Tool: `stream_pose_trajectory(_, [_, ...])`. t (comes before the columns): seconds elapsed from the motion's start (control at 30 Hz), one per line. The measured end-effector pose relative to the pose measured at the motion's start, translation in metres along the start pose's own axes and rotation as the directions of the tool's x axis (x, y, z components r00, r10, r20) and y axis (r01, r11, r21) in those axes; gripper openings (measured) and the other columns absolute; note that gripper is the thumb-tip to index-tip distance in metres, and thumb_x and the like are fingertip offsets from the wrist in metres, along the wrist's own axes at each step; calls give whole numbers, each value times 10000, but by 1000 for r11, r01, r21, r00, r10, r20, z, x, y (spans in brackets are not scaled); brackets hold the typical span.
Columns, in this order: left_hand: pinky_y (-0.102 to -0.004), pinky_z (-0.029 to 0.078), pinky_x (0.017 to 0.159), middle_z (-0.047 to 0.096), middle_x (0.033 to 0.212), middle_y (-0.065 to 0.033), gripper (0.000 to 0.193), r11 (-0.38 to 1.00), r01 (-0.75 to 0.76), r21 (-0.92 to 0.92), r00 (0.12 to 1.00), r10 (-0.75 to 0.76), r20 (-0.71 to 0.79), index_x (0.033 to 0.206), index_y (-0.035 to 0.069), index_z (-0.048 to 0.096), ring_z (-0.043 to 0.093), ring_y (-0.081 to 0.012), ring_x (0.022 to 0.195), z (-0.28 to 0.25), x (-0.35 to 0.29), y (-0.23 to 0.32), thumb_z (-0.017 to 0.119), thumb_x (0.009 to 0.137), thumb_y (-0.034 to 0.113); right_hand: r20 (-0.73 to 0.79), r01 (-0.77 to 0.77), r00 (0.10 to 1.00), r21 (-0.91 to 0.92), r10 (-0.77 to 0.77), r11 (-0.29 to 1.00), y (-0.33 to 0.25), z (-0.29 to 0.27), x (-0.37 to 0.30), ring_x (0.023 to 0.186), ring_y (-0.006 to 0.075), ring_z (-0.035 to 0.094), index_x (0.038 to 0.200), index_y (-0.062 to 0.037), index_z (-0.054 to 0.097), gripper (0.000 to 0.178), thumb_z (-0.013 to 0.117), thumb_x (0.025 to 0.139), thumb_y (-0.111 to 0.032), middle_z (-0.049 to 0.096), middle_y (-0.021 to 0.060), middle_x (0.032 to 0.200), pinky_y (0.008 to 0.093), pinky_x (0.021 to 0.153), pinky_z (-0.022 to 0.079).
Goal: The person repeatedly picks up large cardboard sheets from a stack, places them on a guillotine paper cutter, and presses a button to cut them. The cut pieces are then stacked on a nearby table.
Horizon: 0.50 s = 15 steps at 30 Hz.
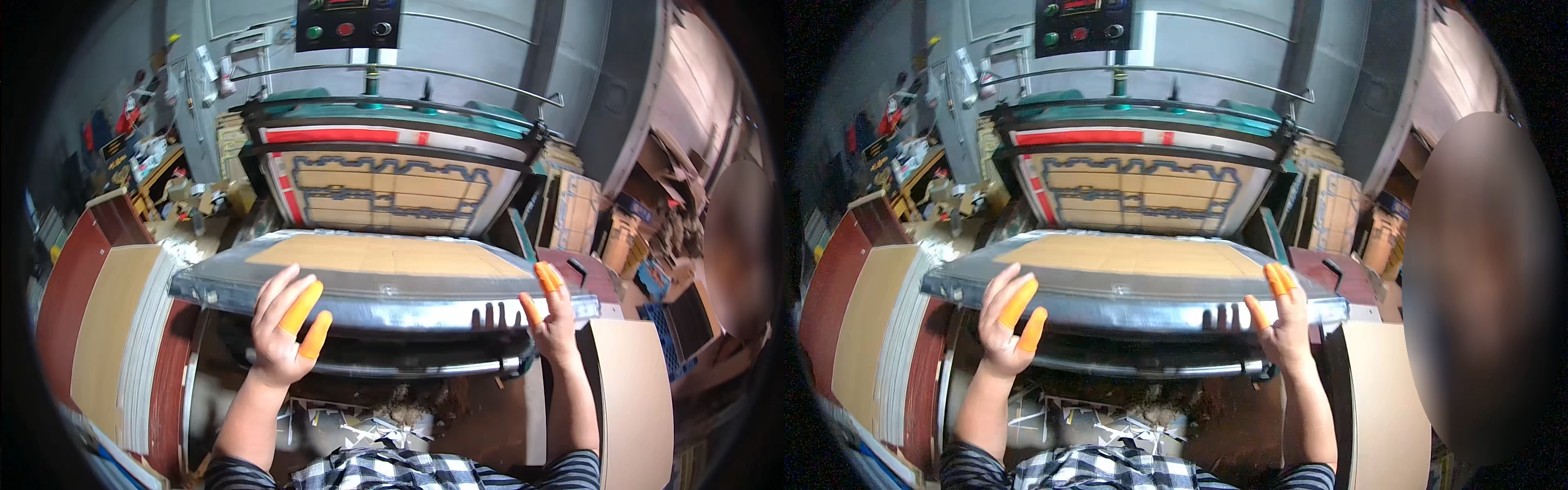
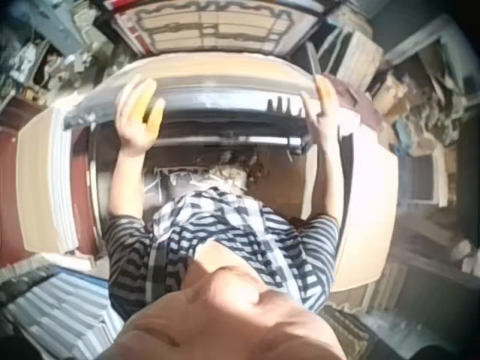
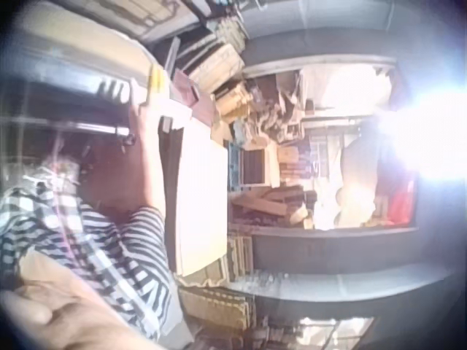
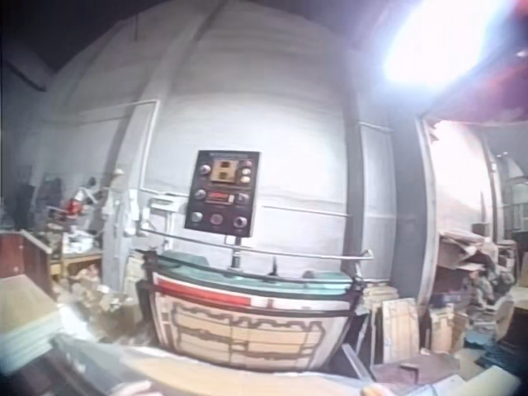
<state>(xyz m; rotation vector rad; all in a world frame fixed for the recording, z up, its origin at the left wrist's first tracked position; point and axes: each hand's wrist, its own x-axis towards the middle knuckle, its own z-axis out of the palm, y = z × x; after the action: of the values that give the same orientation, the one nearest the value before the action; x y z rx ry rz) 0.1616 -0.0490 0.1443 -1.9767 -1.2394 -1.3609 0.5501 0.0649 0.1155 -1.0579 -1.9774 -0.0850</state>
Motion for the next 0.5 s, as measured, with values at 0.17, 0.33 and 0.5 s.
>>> stream_pose_trajectory(0.17, [-482,290,1097,529,1328,-174,502,949,227,220,909,-288,302,1273,-5,539,397,-382,1322,38,-48,-71,665,867,262,405,-70,897,-264,176,962,48,111,-26,1333,346,361,1398,-60,403,680,533,909,-515,407,178,1431,512,1077,283])
stream_pose_trajectory(0.33, [-484,156,1162,331,1503,-163,822,792,286,539,555,-596,580,1448,30,353,207,-368,1425,41,-122,-121,578,867,567,770,-134,544,-311,332,941,15,128,-78,1329,331,370,1343,-171,445,650,509,868,-609,425,100,1414,535,1062,282])
stream_pose_trajectory(0.5, [-525,89,1159,246,1549,-146,1105,829,327,454,181,-526,831,1483,49,278,145,-394,1438,-8,-149,-116,494,722,819,763,-172,550,-295,340,940,-5,52,-114,1388,362,285,1394,-100,399,955,577,720,-753,377,174,1457,552,1081,246])
